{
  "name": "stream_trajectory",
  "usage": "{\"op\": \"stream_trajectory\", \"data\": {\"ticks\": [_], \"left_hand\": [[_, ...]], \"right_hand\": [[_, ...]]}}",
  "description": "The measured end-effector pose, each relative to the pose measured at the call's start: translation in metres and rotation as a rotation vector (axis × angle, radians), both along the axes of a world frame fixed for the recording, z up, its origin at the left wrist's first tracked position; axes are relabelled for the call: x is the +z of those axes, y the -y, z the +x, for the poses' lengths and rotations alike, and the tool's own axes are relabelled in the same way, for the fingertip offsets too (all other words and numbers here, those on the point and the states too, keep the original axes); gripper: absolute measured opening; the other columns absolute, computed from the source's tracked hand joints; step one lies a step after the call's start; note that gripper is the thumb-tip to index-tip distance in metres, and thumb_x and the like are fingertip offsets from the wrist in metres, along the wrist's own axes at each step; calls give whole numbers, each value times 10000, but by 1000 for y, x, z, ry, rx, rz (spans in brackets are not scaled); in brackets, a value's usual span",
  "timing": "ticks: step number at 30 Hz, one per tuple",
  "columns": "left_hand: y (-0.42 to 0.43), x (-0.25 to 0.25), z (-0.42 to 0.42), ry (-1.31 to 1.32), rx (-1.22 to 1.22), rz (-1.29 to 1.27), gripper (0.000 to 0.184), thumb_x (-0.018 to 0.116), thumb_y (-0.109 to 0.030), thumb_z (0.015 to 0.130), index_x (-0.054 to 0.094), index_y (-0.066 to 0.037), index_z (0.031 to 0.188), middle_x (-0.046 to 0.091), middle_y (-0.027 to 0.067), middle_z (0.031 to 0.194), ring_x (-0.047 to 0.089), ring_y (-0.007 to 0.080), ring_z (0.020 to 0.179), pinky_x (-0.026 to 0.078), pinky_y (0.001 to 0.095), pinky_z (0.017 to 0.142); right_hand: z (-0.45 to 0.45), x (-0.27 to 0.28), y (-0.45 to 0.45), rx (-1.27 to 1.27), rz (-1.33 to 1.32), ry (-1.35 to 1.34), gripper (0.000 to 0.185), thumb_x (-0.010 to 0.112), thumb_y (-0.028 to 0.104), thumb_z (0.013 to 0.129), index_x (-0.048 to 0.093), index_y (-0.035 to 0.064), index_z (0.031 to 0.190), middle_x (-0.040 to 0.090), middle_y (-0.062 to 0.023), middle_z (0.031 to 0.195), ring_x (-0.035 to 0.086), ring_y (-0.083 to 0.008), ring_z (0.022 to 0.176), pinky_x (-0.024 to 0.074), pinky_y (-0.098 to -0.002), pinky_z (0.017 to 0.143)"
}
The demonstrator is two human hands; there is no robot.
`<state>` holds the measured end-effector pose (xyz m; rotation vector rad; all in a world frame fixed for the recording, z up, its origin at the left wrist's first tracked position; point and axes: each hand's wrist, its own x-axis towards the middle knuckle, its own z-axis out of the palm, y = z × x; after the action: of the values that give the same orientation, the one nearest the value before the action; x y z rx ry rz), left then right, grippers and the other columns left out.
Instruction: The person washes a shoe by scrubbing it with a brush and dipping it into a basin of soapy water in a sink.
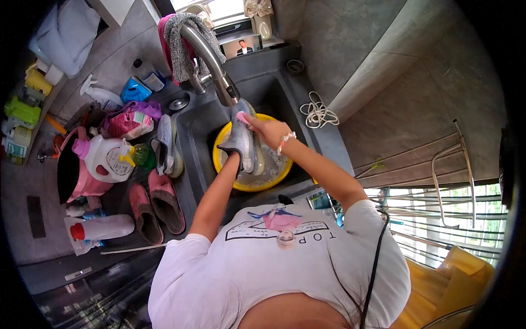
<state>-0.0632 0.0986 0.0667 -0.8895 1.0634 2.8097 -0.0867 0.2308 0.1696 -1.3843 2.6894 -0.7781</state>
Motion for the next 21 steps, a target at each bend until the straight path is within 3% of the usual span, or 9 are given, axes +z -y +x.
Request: {"op": "stream_trajectory", "data": {"ticks": [2,4,6,7,9,14,16,19,21], "left_hand": [[4,32,5,64,-54,80,447,338,-500,933,530,-121,1072,557,91,965,521,206,847,444,324,776],[-8,147,34,212,-101,243,460,348,-514,924,553,-121,1047,563,107,960,524,227,840,442,342,785],[7,80,21,-14,-129,326,474,363,-537,905,573,-122,996,556,114,905,525,247,831,437,352,803],[7,67,18,-54,-110,329,472,361,-536,906,568,-123,1004,554,112,911,523,246,838,435,349,807],[1,40,12,-126,-71,322,469,357,-534,909,559,-126,1020,549,109,925,519,242,851,431,345,814],[-4,28,14,-136,-81,261,462,347,-529,915,536,-133,1061,538,101,959,508,235,886,421,333,831],[8,34,18,-91,-114,227,461,343,-527,917,527,-136,1077,533,97,973,503,232,899,417,329,838],[23,43,23,-48,-131,195,459,337,-523,921,513,-140,1101,526,92,994,497,227,920,411,322,849],[24,43,18,-44,-100,161,459,333,-521,923,504,-142,1117,521,89,1007,492,224,933,407,318,856]], "right_hand": [[25,0,-3,-111,214,155,479,424,295,921,278,300,1377,595,-177,659,587,-351,567,434,-449,497],[42,-11,-19,-45,146,65,496,404,338,924,236,312,1390,592,-160,621,586,-351,540,440,-456,474],[47,-11,-25,3,159,36,486,378,349,930,231,310,1391,588,-158,604,585,-351,530,455,-457,476],[39,15,-16,-28,357,126,477,367,356,931,243,299,1388,607,-170,645,600,-361,569,475,-465,510],[7,6,5,-113,226,32,456,388,349,926,309,282,1370,599,-170,623,599,-348,563,477,-447,514],[-16,14,21,-253,7,121,398,404,352,923,464,215,1292,624,-196,721,608,-346,627,496,-421,584],[11,-26,-4,-75,18,-22,420,407,356,921,421,228,1321,614,-188,681,600,-348,598,489,-418,555],[45,8,-13,-52,358,62,453,410,363,920,362,237,1352,611,-181,684,595,-345,586,482,-417,534],[21,0,0,-85,258,59,460,411,365,919,347,239,1357,609,-178,682,596,-345,586,481,-421,532]]}}
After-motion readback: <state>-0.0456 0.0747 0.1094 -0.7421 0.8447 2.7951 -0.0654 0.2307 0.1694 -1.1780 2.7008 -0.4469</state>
